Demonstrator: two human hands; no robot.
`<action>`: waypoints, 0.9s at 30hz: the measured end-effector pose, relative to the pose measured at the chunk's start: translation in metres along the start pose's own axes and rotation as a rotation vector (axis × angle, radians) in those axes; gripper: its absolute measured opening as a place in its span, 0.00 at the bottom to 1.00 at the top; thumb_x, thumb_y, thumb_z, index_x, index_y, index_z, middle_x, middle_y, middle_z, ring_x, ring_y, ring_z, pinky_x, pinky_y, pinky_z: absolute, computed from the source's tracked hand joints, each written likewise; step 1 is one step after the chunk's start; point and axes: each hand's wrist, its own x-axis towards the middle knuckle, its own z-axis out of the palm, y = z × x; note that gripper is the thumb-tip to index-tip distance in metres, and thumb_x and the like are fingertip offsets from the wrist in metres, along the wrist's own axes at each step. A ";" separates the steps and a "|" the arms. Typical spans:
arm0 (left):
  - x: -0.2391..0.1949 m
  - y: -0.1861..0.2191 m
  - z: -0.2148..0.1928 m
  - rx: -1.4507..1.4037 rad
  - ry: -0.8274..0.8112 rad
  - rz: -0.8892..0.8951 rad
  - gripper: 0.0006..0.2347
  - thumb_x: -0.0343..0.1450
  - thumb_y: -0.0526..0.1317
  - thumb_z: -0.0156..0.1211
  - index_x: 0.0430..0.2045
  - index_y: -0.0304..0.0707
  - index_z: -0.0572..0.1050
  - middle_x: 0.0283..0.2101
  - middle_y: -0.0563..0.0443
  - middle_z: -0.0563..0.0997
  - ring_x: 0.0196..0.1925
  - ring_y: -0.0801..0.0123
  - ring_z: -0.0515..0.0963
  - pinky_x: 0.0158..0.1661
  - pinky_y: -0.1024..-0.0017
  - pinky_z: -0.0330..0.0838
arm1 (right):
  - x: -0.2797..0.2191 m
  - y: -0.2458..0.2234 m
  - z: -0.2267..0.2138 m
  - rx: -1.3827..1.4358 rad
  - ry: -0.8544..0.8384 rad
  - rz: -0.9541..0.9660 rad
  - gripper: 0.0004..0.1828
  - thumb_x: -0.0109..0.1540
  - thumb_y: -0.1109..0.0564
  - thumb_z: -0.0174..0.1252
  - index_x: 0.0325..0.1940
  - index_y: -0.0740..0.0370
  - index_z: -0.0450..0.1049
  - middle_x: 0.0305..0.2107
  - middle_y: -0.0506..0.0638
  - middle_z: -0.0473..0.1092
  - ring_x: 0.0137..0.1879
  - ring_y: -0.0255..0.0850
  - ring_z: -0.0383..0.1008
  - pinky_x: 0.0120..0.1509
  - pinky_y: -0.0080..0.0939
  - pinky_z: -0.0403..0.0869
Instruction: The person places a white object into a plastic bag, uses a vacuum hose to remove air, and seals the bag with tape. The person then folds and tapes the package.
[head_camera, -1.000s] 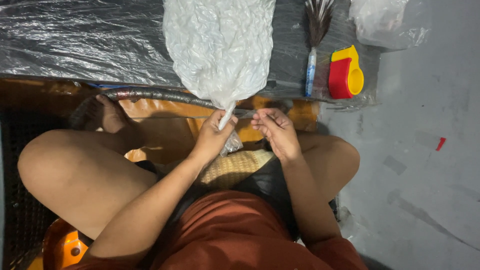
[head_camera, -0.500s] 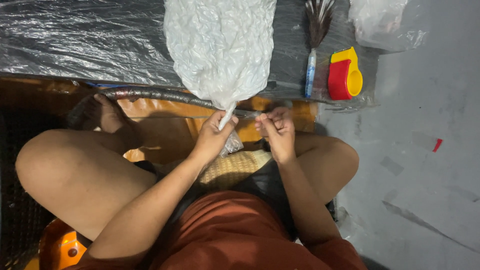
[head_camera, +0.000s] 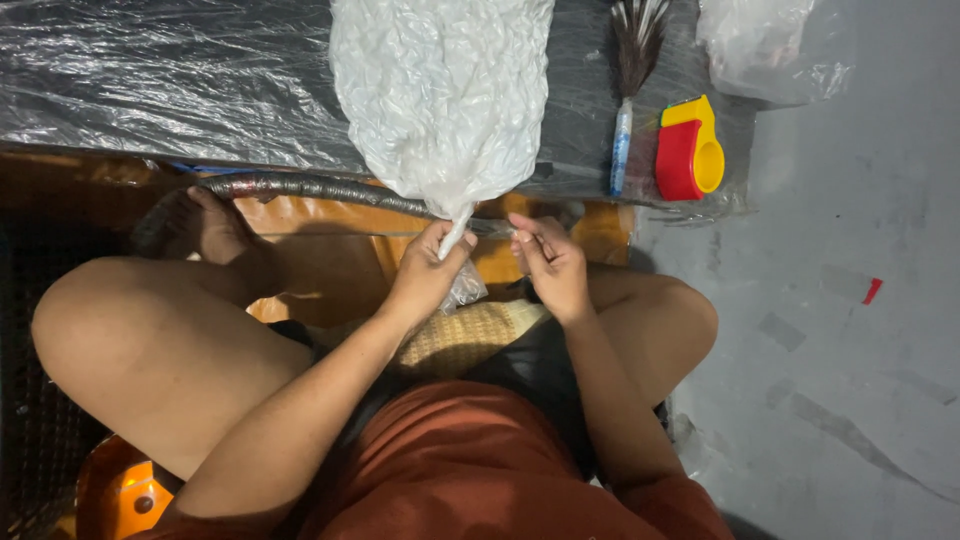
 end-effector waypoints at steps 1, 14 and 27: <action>0.001 0.000 0.000 -0.006 0.002 0.004 0.05 0.72 0.39 0.66 0.31 0.38 0.79 0.21 0.61 0.71 0.25 0.82 0.67 0.29 0.86 0.58 | 0.000 -0.001 0.000 -0.013 -0.017 -0.013 0.12 0.69 0.66 0.53 0.54 0.68 0.79 0.32 0.55 0.74 0.39 0.36 0.77 0.42 0.37 0.82; 0.006 -0.007 -0.002 0.036 0.011 0.011 0.05 0.72 0.40 0.65 0.32 0.39 0.80 0.21 0.60 0.71 0.26 0.81 0.67 0.31 0.85 0.59 | 0.012 0.021 -0.009 -0.232 -0.195 -0.150 0.06 0.67 0.60 0.63 0.46 0.67 0.79 0.39 0.55 0.69 0.43 0.41 0.75 0.44 0.38 0.77; 0.002 0.006 -0.002 0.065 0.001 -0.023 0.05 0.72 0.41 0.65 0.31 0.40 0.80 0.21 0.60 0.70 0.26 0.79 0.67 0.31 0.84 0.60 | 0.004 -0.010 -0.003 -0.017 -0.327 0.178 0.17 0.73 0.58 0.45 0.61 0.62 0.75 0.23 0.45 0.66 0.32 0.29 0.63 0.37 0.26 0.64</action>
